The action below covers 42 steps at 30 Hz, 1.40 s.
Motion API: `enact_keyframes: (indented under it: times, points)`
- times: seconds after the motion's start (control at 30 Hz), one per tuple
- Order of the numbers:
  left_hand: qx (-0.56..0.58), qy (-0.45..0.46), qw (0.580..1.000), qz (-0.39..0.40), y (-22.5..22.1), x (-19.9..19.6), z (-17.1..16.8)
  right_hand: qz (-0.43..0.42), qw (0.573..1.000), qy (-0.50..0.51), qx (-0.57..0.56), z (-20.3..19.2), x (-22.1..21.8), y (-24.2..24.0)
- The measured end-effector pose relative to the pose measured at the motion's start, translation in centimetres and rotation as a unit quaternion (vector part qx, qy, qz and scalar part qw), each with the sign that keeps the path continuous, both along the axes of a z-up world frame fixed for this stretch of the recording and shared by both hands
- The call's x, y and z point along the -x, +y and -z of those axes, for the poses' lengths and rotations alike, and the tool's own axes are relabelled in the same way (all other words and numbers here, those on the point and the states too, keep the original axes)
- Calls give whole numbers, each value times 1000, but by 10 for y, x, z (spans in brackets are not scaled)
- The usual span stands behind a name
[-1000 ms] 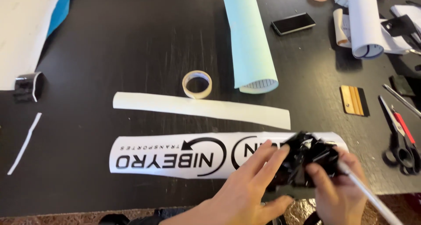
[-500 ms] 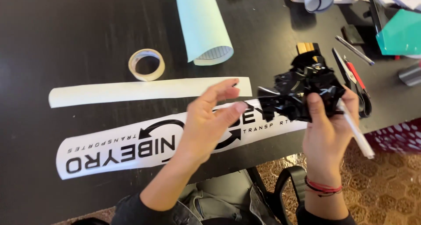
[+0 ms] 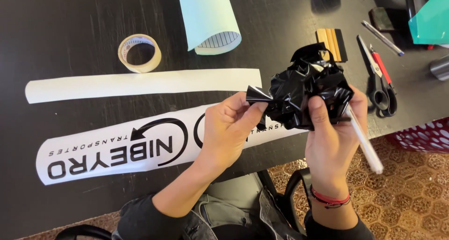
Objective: Weeding a vinyl decal by removing the excess background material using a weeding tool
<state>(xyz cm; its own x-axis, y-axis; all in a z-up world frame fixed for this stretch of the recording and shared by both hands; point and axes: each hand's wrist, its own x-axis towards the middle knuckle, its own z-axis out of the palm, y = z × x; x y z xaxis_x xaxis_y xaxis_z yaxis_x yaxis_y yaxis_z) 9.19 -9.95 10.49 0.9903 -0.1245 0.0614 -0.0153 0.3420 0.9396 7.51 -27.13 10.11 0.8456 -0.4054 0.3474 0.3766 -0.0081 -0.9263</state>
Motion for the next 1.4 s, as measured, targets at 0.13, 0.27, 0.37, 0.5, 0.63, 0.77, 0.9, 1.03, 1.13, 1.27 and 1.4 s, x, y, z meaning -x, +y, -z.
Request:
enact_keyframes:
  times: [0.13,0.27,0.37,0.5,0.63,0.77,0.9,1.03,1.13,1.27,1.4]
  points:
    - [3,-13,1000,11,1,-2,3,-7,987,88,-131,-6,-6,-8]
    - [16,0,997,72,5,-5,6,-31,972,99,-211,-8,-12,-14]
    - [-62,-18,997,52,6,0,-4,-11,982,81,-171,-8,-9,-13]
    - [-193,4,980,38,2,12,-11,83,995,-53,23,7,-9,-17]
    - [-106,-103,987,57,0,23,-14,103,994,-33,0,-3,-6,-21]
    - [-174,-251,949,-72,32,24,8,199,979,35,14,-15,-11,-57]
    - [-516,-491,662,-234,45,12,4,-258,935,62,-235,-4,-13,-102]
    - [-462,-526,708,-91,28,9,-43,-243,881,146,-378,9,-23,-85]
    - [-448,-512,731,-44,25,7,-62,-179,928,229,-233,9,-24,-76]
    - [-426,-510,747,24,25,-7,-64,-221,910,274,-221,6,-21,-66]
    - [-391,-556,732,47,26,-17,-72,-238,901,300,-203,7,-21,-66]
